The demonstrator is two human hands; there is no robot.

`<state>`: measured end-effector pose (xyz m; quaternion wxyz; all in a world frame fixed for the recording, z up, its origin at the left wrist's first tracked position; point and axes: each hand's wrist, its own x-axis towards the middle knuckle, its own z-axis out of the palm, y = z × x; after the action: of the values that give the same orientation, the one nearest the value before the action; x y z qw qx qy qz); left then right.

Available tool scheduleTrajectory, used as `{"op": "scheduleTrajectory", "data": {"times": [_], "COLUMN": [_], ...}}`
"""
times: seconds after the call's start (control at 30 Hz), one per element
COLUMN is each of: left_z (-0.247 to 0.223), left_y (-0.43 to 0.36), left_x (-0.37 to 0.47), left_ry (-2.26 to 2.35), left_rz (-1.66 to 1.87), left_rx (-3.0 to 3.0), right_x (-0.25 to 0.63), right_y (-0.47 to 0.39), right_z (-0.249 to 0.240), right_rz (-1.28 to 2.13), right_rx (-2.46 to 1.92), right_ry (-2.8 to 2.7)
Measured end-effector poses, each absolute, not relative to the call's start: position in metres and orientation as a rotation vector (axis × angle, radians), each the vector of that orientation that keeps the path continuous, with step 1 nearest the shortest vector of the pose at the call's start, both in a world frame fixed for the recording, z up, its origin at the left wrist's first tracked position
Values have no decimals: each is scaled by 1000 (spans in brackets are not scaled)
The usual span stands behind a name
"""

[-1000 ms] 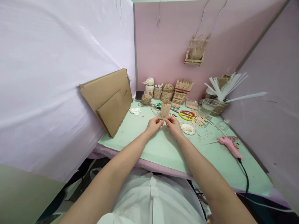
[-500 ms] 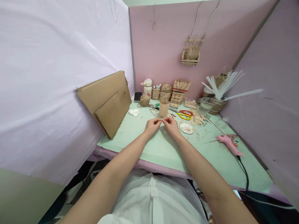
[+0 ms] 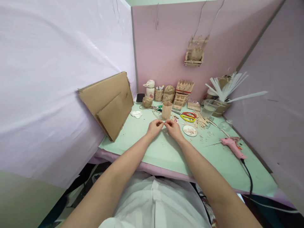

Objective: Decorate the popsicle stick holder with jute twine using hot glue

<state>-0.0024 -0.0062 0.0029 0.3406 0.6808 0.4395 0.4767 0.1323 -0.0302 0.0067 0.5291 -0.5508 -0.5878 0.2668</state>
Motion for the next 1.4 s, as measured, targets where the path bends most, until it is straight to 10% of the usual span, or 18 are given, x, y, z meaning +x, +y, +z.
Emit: {"op": "scheduleTrajectory", "data": {"times": [1.0, 1.4], "left_z": [12, 2], "left_y": [-6, -1], "left_x": [-4, -4], "left_ry": [760, 824], "left_rz": [1055, 1118], "left_rx": [1033, 1122], "right_x": [131, 131], "right_y": [-29, -35], "right_z": [3, 10], "right_rz": [841, 404], "right_rx": [-1328, -1348], "right_ry": [-1351, -1478]}}
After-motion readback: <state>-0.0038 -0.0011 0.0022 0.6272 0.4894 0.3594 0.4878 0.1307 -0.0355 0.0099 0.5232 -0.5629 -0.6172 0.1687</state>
